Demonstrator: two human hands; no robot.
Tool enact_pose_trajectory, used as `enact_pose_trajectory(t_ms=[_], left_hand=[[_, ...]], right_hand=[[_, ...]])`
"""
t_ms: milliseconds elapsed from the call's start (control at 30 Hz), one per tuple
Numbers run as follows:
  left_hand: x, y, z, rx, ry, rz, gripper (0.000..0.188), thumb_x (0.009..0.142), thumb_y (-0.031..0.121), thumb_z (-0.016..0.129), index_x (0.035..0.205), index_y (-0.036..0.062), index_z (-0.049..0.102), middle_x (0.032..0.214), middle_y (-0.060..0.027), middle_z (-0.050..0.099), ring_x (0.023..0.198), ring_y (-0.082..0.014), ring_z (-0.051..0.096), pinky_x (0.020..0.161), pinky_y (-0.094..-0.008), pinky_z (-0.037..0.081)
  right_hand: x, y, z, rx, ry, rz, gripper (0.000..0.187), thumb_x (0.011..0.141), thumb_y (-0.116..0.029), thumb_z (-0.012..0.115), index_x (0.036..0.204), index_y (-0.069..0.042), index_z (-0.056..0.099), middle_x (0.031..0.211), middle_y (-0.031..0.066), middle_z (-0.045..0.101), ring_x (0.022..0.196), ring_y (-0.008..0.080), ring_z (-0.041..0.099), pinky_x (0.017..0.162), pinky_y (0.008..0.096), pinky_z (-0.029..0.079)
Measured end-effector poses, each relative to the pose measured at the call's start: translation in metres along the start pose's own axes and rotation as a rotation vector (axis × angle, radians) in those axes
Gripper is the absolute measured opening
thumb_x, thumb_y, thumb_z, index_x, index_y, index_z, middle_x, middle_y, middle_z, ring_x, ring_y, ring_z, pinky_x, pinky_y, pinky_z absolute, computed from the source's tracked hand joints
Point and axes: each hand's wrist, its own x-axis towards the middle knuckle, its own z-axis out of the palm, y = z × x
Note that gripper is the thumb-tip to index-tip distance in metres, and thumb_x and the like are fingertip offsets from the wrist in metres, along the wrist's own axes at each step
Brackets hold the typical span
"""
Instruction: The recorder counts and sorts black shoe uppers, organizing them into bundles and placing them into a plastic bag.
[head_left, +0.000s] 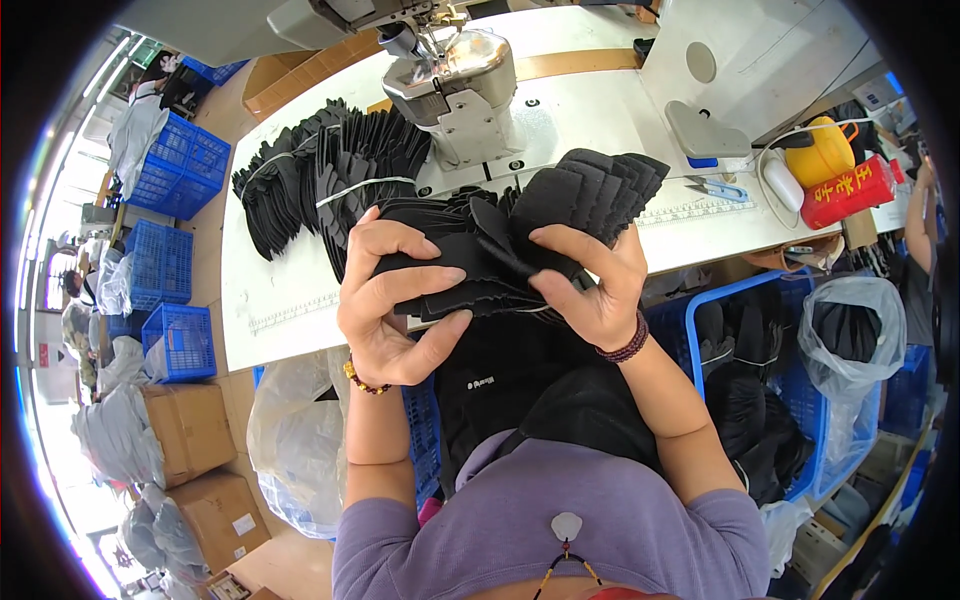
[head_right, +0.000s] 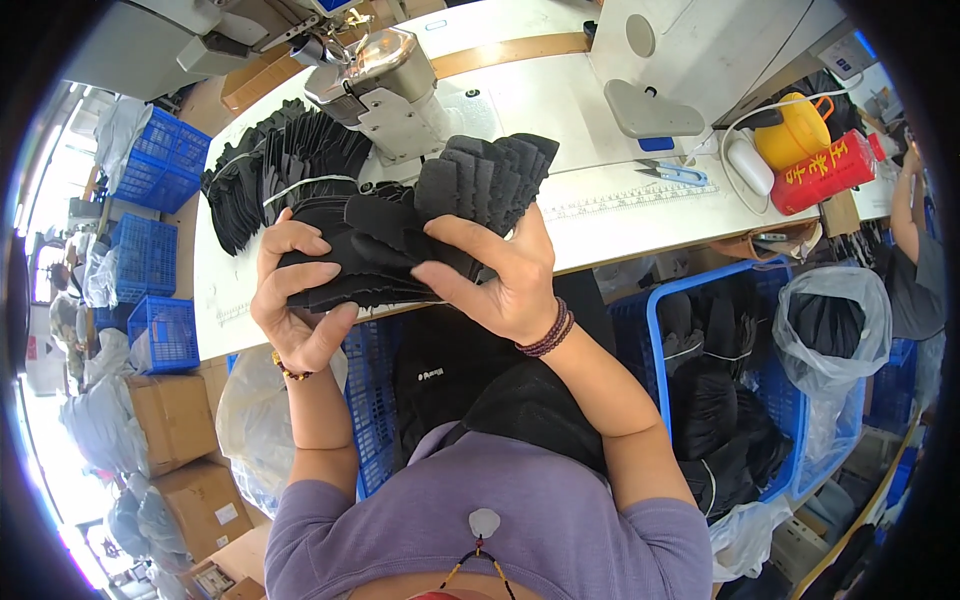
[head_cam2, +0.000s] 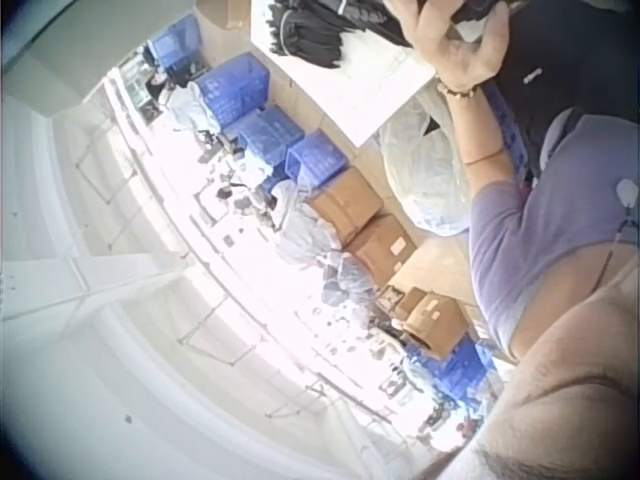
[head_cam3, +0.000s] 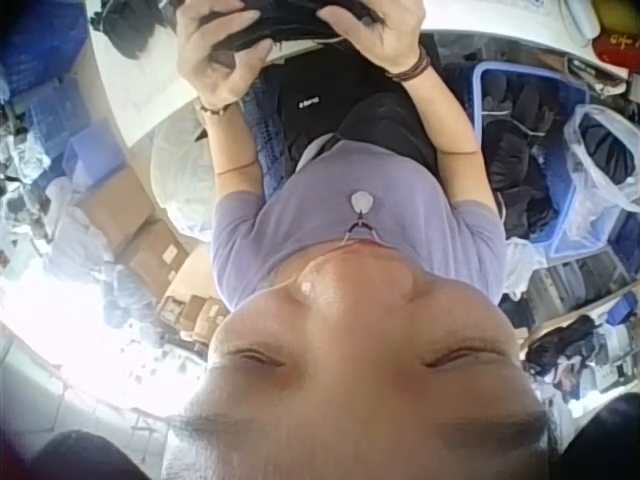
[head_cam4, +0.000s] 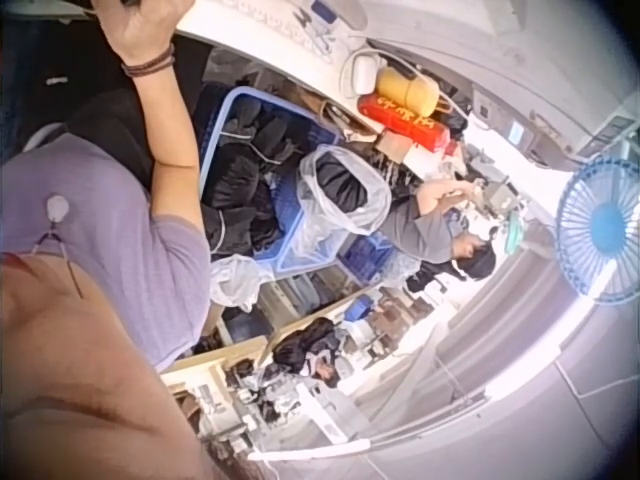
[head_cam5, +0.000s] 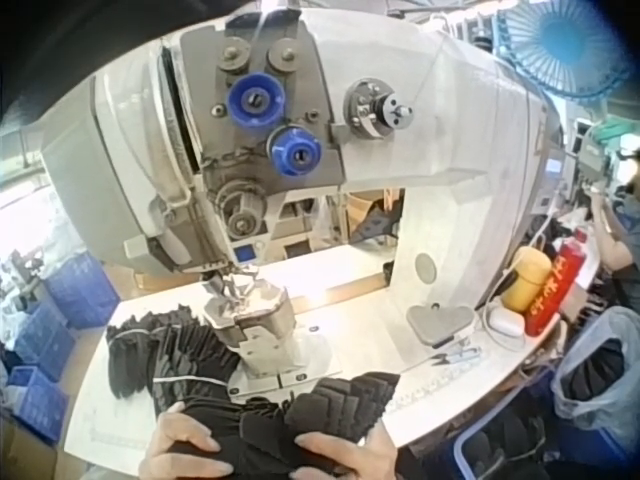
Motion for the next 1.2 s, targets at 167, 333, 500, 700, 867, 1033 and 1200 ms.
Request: enact_pose_trajectory(t_ms=[167,333,500,700,867,1033,1200], left_hand=[[-0.001,0.0,0.001,0.002,0.005,-0.015,0.038,0.05,0.019,0.073,0.086,0.0066,0.067,0.088,-0.01,0.057,0.084,-0.0232,0.054,0.099,-0.0452,0.027],[0.001,-0.002,0.001,-0.009,-0.002,-0.009,0.045,0.051,0.017,0.072,0.093,0.0035,0.062,0.089,-0.0095,0.057,0.084,-0.0231,0.053,0.1,-0.0447,0.025],[-0.003,-0.001,0.003,-0.059,0.025,-0.029,0.056,0.052,0.014,0.072,0.103,0.0015,0.053,0.092,-0.0088,0.056,0.087,-0.0224,0.052,0.101,-0.0434,0.024],[-0.005,-0.004,0.001,-0.088,0.008,-0.024,0.061,0.056,0.013,0.072,0.111,0.0016,0.047,0.095,-0.0089,0.056,0.089,-0.0219,0.052,0.099,-0.0414,0.025],[-0.007,-0.005,0.0,-0.089,0.003,-0.014,0.063,0.056,0.013,0.072,0.113,0.0005,0.047,0.096,-0.01,0.056,0.089,-0.0218,0.052,0.099,-0.0406,0.025],[-0.009,-0.001,0.002,-0.124,0.068,-0.088,0.066,0.056,0.013,0.071,0.115,-0.0011,0.047,0.103,-0.0147,0.052,0.093,-0.0233,0.051,0.093,-0.037,0.033],[-0.009,-0.004,0.002,-0.159,0.029,-0.063,0.06,0.056,0.013,0.07,0.11,-0.0026,0.051,0.108,-0.0172,0.047,0.095,-0.0247,0.049,0.086,-0.033,0.04]], right_hand=[[-0.002,-0.001,0.006,-0.056,0.068,0.03,0.027,0.06,-0.006,0.075,0.087,-0.004,0.069,0.092,0.0158,0.063,0.084,0.0299,0.057,0.075,0.0347,0.046],[-0.001,0.001,0.011,-0.063,0.111,0.054,0.028,0.058,0.0,0.073,0.086,-0.003,0.068,0.089,0.0161,0.06,0.08,0.0295,0.057,0.07,0.0331,0.047],[-0.005,0.0,0.008,-0.036,0.102,0.081,0.026,0.063,0.005,0.069,0.087,-0.003,0.068,0.091,0.0146,0.06,0.084,0.0278,0.058,0.076,0.0324,0.046],[-0.008,-0.002,0.026,0.163,0.234,0.115,0.037,0.065,0.006,0.067,0.1,-0.005,0.063,0.096,0.0164,0.058,0.091,0.0304,0.056,0.08,0.0335,0.044],[-0.005,-0.003,0.017,0.0,0.08,-0.056,0.045,0.072,0.009,0.059,0.114,-0.007,0.058,0.109,0.0175,0.058,0.103,0.0353,0.05,0.093,0.0398,0.037],[0.002,-0.003,0.002,-0.056,-0.124,-0.013,0.024,0.072,0.001,0.059,0.094,-0.006,0.069,0.11,0.0174,0.059,0.102,0.0362,0.05,0.093,0.041,0.037],[0.007,-0.009,0.001,-0.023,-0.079,-0.028,0.028,0.065,-0.012,0.074,0.092,-0.005,0.069,0.107,0.0193,0.06,0.1,0.0362,0.052,0.091,0.0395,0.04]])
